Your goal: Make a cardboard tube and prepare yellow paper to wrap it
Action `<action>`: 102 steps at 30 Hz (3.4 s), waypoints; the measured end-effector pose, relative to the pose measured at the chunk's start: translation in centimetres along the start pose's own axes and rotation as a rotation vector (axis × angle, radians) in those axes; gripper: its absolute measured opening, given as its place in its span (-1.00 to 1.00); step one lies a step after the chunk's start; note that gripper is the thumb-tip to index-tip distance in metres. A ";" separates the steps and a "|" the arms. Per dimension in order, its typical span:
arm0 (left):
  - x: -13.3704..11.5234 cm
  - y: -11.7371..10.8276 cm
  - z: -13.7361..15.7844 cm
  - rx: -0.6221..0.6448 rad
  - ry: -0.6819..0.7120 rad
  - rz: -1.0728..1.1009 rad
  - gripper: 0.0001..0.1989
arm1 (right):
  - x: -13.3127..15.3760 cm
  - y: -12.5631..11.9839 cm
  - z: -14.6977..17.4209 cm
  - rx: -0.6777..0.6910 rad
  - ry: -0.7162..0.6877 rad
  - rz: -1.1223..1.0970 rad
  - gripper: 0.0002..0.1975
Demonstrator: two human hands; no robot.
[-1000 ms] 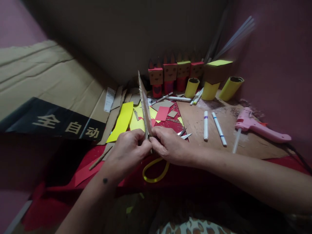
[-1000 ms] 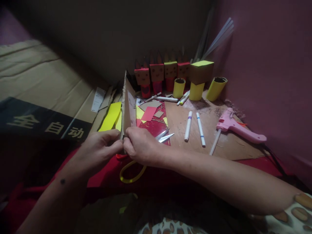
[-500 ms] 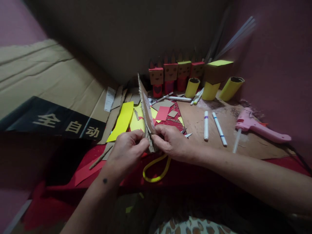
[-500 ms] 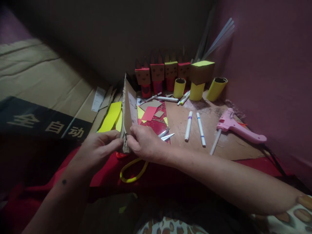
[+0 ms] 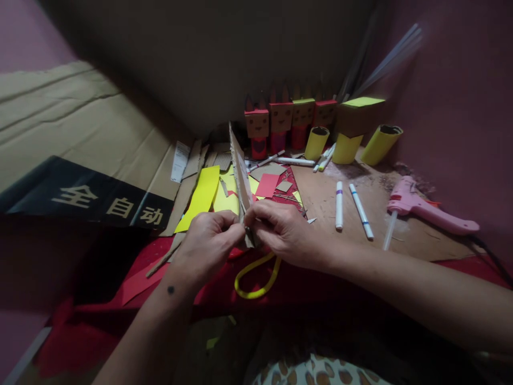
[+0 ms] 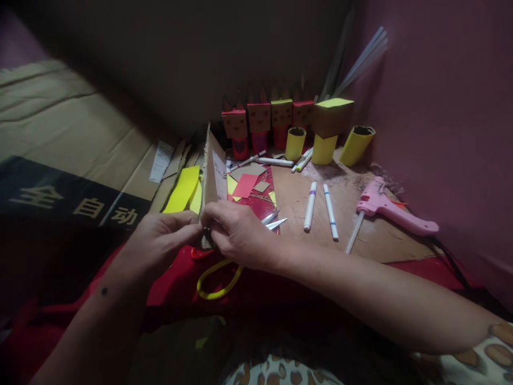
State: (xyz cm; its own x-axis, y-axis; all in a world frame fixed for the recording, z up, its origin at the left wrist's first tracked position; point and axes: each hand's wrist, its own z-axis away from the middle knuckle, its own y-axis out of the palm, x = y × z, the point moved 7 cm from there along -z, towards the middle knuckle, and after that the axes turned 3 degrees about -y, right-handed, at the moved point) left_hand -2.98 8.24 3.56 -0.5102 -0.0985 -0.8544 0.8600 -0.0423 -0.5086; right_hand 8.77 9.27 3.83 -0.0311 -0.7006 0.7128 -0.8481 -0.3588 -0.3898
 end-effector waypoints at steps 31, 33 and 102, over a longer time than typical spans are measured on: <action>-0.1 0.4 -0.6 0.037 0.007 -0.046 -0.81 | -0.7 0.0 0.7 0.047 0.043 -0.127 -0.75; -0.1 0.3 -0.5 0.028 0.013 -0.064 -0.79 | -0.4 0.1 0.8 0.051 -0.014 -0.074 -0.76; -3.9 1.6 1.0 -0.365 0.431 -0.841 -0.75 | -2.7 -0.9 -1.1 0.080 0.218 0.075 -0.84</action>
State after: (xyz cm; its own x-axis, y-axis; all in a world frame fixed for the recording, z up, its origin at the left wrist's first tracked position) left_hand 0.42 7.55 6.18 -0.9720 0.1940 -0.1325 0.1992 0.3811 -0.9028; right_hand 9.06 12.20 2.89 -0.2135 -0.5809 0.7855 -0.7949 -0.3641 -0.4853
